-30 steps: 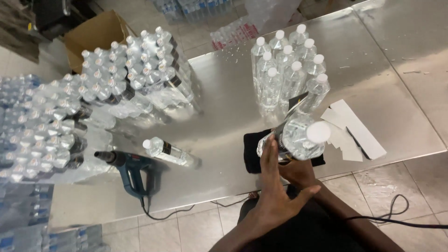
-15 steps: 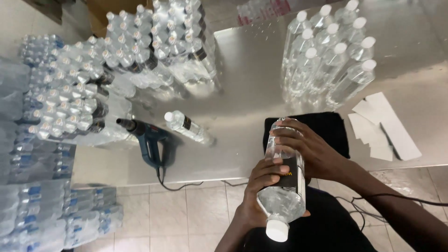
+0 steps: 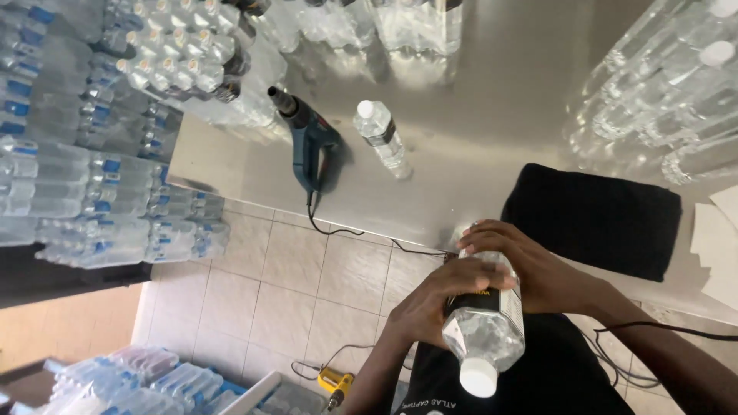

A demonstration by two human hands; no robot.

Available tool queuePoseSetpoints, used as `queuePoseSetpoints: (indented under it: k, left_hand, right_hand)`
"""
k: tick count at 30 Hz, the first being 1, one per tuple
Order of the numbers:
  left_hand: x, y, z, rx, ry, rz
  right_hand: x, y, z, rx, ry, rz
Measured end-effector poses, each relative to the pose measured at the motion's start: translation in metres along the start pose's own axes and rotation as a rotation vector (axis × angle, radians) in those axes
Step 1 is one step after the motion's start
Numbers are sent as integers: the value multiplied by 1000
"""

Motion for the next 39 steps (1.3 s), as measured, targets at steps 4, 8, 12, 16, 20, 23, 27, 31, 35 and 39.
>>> queuePoseSetpoints:
  k: [4, 8, 12, 16, 20, 23, 27, 31, 35, 39]
  left_hand:
    - [6, -35, -53, -176, -118, 191]
    - [-6, -90, -138, -523, -102, 381]
    - [-31, -181, -261, -1099, 18, 850]
    - [-109, -109, -246, -887, 259, 956]
    - [-144, -90, -270, -673, 569, 954]
    - [-159, -80, -276, -650, 586, 897]
    - [-160, -79, -279, -654, 569, 921]
    - [-119, -106, -284, -494, 666, 946]
    - [-23, -110, -249, -927, 470, 942]
    - [98, -112, -293, -834, 26, 556]
  right_hand:
    - [35, 1, 60, 81, 102, 83]
    - [49, 3, 139, 266, 101, 194]
    - [31, -42, 197, 284, -430, 353]
    - [-12, -94, 159, 589, -170, 543]
    - [-84, -189, 199, 339, -469, 1020]
    - [-130, -228, 168, 321, -454, 1384]
    - [-207, -245, 168, 438, -290, 1488]
    - [-253, -227, 185, 380, -62, 1385]
    - [-234, -209, 186, 536, -138, 1452]
    - [-203, -212, 181, 544, -189, 1465]
Point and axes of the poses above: each hand's wrist, its own y-axis towards the middle knuckle, its own x-axis out of the palm, z = x × y, the point moved 4 cm from there along y, towards the middle knuckle, and after that the axes turned 15 degrees about y, right-handed, at the moved point
